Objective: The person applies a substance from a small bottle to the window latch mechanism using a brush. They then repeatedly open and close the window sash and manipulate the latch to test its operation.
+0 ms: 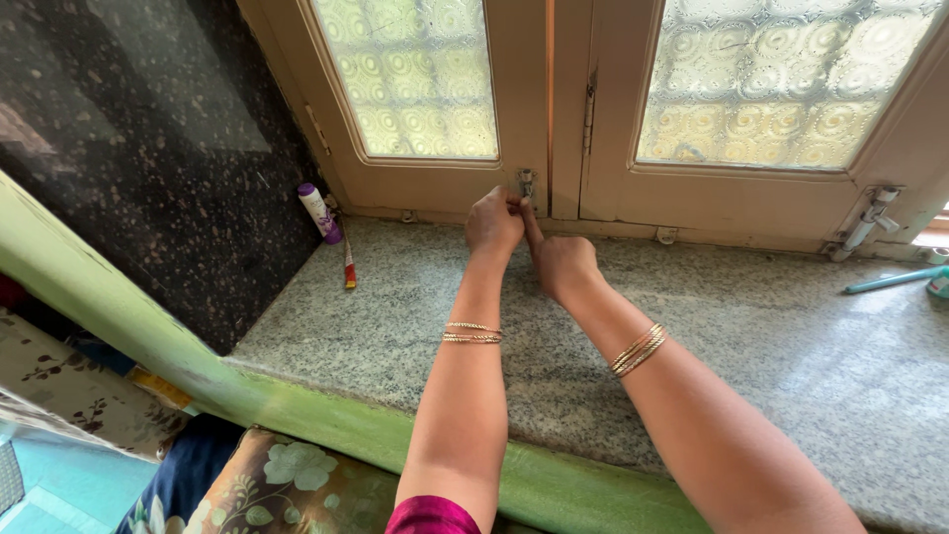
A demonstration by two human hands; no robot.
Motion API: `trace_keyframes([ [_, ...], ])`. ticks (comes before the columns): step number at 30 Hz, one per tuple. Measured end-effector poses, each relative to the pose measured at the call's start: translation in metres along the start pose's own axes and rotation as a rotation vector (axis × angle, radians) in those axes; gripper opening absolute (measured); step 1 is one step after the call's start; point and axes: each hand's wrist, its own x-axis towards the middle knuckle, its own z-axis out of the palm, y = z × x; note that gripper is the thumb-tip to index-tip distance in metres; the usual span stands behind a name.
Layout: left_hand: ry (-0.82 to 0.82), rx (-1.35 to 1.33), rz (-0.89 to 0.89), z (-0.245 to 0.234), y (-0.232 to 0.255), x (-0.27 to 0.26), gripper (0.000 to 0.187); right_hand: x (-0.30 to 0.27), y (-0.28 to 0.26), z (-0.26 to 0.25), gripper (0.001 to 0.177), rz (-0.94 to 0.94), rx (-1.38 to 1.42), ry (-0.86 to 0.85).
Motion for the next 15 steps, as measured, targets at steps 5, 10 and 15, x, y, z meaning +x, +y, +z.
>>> trace_keyframes([
  [5,-0.042,0.03,-0.067,0.0,0.005,-0.001,0.014,0.004,-0.002,0.013,0.104,-0.002,-0.026,0.17],
  [10,-0.057,0.012,-0.075,-0.002,0.008,0.0,0.016,0.01,-0.002,0.022,0.095,0.026,-0.042,0.115],
  [15,-0.028,0.001,-0.023,-0.003,0.006,-0.001,0.021,0.013,-0.007,0.029,0.079,0.022,-0.076,-0.046],
])
